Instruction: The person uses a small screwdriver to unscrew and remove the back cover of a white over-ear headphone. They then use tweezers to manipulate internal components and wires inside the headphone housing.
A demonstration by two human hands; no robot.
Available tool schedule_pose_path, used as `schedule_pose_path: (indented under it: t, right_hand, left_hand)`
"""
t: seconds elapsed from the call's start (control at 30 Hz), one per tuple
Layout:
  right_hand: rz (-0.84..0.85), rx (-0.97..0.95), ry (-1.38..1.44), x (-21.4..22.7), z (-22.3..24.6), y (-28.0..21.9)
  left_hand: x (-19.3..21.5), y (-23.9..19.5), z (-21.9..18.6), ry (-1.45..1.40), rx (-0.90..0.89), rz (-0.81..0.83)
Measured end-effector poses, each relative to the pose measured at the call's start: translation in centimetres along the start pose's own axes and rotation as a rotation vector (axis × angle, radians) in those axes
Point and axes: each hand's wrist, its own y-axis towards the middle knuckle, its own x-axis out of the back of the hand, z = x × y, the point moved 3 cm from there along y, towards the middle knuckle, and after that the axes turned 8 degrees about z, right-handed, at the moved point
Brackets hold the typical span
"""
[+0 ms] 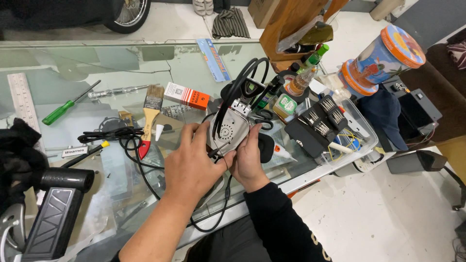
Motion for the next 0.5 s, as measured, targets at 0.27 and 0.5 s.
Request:
schedule_pose_path:
  t: [0.27,0.5]
  right_hand:
    - [0.125,0.015,-0.119,1.7,-1.0,0.6]
    - [0.199,0.027,-0.094,3.6,-2.1,1.4]
  left_hand:
    - [-0.4,0.2,0.4,-0.034,0.024,-0.030]
    - [-0.1,0.3,0.4,0.033,0.037,0.012]
